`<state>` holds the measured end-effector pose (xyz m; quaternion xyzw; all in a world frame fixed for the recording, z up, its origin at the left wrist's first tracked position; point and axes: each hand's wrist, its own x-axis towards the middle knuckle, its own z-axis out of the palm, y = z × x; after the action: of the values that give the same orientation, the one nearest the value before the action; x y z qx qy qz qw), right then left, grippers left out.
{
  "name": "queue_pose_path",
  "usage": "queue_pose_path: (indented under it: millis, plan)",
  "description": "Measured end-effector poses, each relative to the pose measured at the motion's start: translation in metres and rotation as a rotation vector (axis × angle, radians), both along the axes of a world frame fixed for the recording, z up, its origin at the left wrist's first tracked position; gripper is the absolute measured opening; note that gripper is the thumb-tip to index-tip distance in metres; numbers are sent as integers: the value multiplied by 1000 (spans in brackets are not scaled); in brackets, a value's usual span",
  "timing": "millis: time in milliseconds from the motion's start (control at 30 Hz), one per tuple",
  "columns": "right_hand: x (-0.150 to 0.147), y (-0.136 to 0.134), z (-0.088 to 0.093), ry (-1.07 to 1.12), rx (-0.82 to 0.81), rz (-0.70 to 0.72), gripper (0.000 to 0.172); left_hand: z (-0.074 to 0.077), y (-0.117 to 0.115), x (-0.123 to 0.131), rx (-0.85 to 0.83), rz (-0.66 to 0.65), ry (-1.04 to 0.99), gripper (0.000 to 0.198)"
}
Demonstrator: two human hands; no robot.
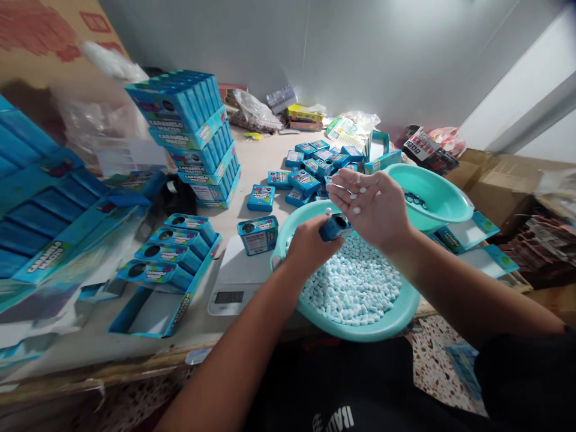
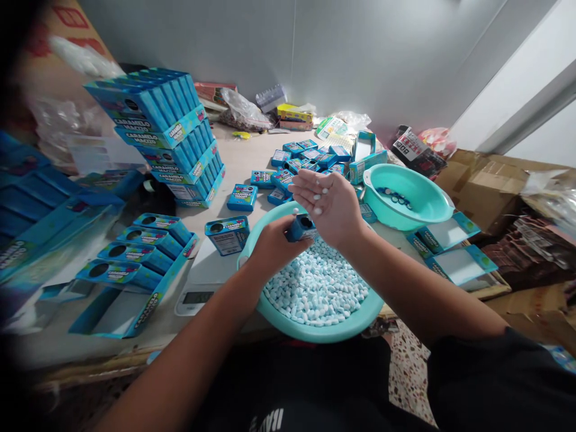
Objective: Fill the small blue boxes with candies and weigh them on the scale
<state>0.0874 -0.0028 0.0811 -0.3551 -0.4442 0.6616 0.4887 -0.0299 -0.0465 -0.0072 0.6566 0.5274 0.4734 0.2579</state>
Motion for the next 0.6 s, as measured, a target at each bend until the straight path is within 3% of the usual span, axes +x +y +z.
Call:
queue_pose_path:
  millis: [200, 333, 400, 467, 600]
  plan:
    - [-2, -4, 5, -57, 119, -3, 28, -3, 2, 0, -39, 8, -22, 24]
    - [25, 12, 0, -258, 227, -55, 25, -6, 3, -3, -41, 2, -94, 25]
    - [47, 27, -18, -418, 215, -87, 22, -7, 3, -5, -28, 12, -146, 26]
    - [65, 38, -47, -589, 149, -89, 25, -8, 4, -6, -28, 29, -193, 29]
    - [64, 31, -107, -762, 63, 198, 21, -11, 8, -6, -16, 52, -238, 34]
